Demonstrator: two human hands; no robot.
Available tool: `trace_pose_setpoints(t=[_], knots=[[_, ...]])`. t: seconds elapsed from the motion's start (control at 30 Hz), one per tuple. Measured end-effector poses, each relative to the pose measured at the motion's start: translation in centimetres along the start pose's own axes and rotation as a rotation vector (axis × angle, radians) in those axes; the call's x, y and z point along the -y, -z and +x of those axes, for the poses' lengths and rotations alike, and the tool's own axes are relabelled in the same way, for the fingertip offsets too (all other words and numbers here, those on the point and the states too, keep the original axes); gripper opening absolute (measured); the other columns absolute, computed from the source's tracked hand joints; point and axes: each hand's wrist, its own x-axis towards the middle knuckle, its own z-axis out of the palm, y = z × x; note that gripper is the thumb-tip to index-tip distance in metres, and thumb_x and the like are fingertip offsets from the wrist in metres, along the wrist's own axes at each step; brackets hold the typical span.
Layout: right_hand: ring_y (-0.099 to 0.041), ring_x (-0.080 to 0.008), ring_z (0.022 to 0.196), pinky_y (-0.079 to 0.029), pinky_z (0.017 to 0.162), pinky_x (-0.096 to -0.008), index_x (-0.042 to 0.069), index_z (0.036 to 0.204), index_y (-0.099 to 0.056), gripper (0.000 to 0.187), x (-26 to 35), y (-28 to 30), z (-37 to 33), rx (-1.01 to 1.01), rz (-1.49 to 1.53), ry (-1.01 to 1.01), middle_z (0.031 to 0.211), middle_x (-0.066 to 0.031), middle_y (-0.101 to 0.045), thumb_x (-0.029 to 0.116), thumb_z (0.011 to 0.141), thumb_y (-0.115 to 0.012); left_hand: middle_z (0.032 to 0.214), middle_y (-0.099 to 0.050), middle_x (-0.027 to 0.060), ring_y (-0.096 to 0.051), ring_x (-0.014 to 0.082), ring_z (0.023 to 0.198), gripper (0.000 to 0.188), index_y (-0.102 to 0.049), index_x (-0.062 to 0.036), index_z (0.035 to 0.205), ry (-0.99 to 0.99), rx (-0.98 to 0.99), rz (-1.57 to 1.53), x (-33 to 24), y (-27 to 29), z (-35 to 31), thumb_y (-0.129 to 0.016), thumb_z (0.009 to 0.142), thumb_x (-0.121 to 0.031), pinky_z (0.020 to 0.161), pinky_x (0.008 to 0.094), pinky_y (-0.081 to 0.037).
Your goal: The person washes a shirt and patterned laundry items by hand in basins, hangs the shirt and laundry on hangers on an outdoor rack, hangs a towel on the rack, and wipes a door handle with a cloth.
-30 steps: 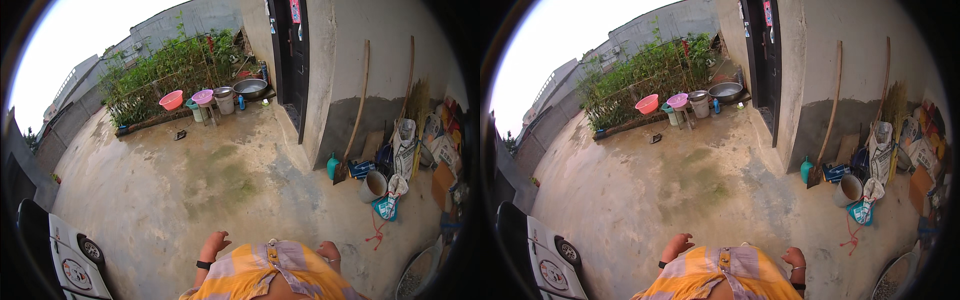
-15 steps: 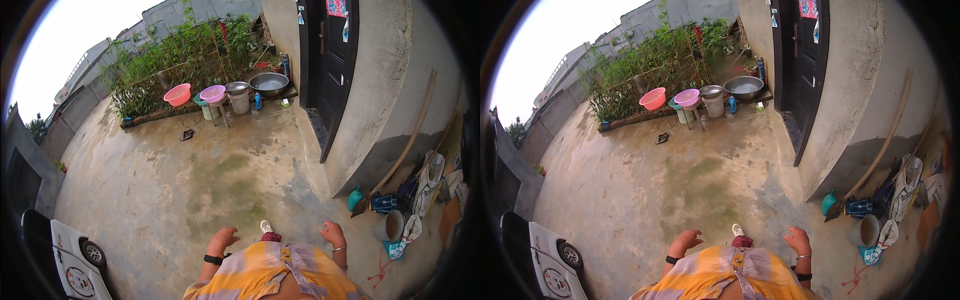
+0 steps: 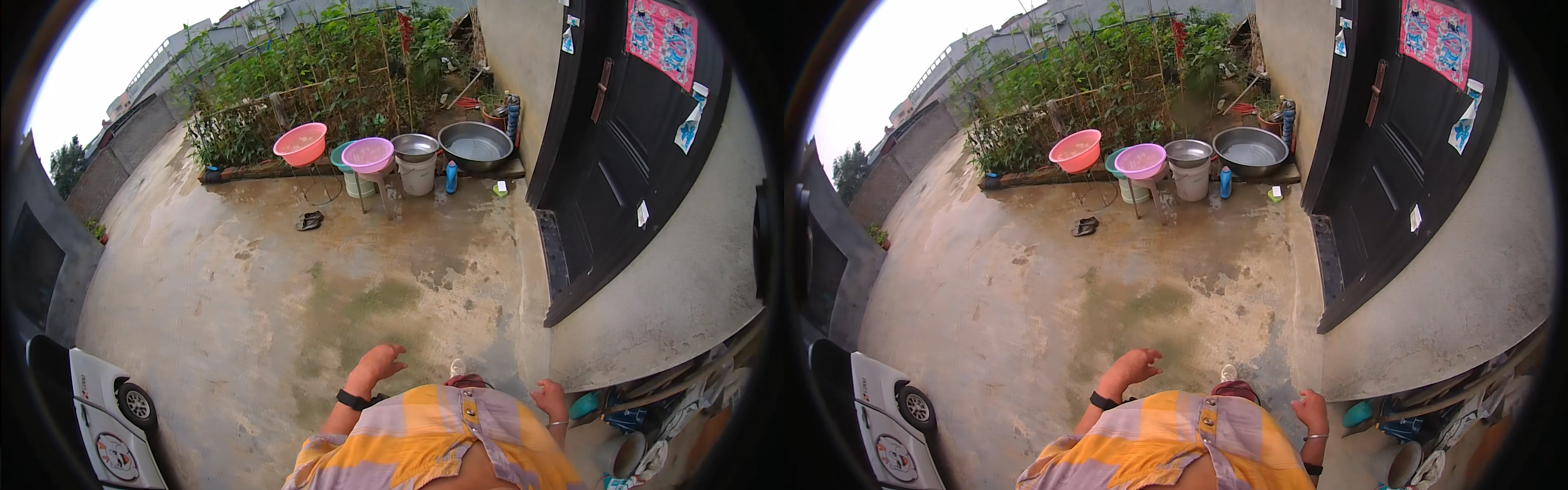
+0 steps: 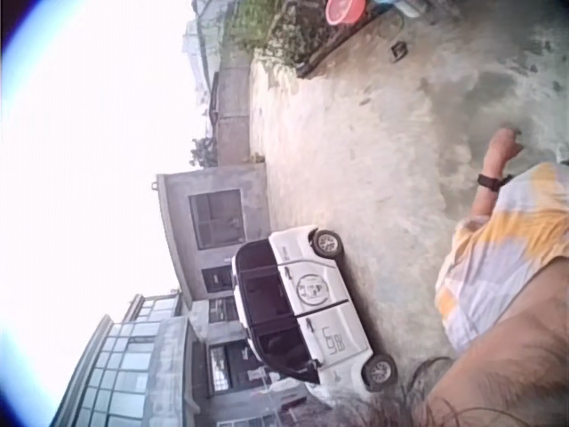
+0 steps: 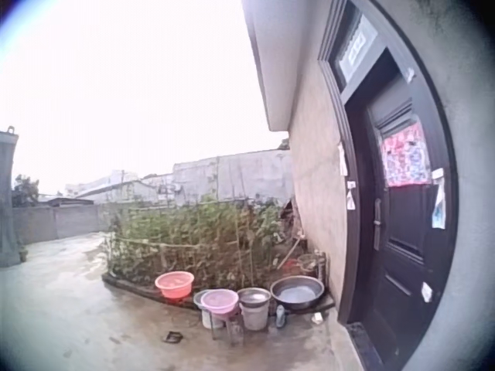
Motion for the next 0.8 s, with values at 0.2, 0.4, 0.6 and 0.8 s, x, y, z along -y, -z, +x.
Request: trace_pose_setpoints(t=[0.2, 0.4, 0.6, 0.8], knots=[[-0.058, -0.031, 0.082, -0.046, 0.074, -0.0371, 0.002, 0.087, -0.061, 0.034, 7.3, -3.1, 25.2, 0.213, -0.295, 0.182, 0.083, -0.0182, -0.061, 0.023, 0.062, -0.069, 0.086, -0.061, 0.016, -0.059, 0.0307, 0.079, 0.035, -0.058, -0.006, 0.099, 0.319, -0.149, 0.033, 9.8, 7.4, 12.4, -0.067, 0.07, -0.023, 0.068, 0.0388, -0.047], [-0.057, -0.0322, 0.088, -0.046, 0.077, -0.037, 0.002, 0.093, -0.06, 0.037, 25.3, -2.0, 51.0, 0.252, -0.324, 0.338, 0.091, -0.0186, -0.06, 0.024, 0.064, -0.068, 0.088, -0.061, 0.0164, -0.058, 0.0327, 0.083, 0.036, -0.057, -0.0052, 0.099, 0.635, -0.26, -0.047, 15.2, 20.3, 22.4, -0.067, 0.069, -0.023, 0.07, 0.0397, -0.047], [-0.057, -0.0319, 0.079, -0.046, 0.071, -0.0374, 0.001, 0.094, -0.058, 0.037, 45.8, -5.7, 70.4, 0.235, -0.319, 0.673, 0.08, -0.0179, -0.061, 0.021, 0.065, -0.068, 0.083, -0.062, 0.0145, -0.06, 0.0302, 0.076, 0.034, -0.058, -0.0056, 0.099, 0.678, -0.378, -0.223, 25.8, 28.5, 30.5, -0.067, 0.07, -0.02, 0.065, 0.0367, -0.047], [-0.056, -0.0332, 0.084, -0.045, 0.073, -0.0395, 0.002, 0.094, -0.057, 0.034, 64.3, -15.7, 81.3, 0.324, -0.225, 0.673, 0.086, -0.0172, -0.06, 0.019, 0.066, -0.066, 0.09, -0.062, 0.016, -0.059, 0.0313, 0.082, 0.037, -0.058, -0.0047, 0.1, 0.773, -0.288, -0.283, 47.1, 38.7, 41.4, -0.067, 0.069, -0.023, 0.07, 0.0382, -0.047]])
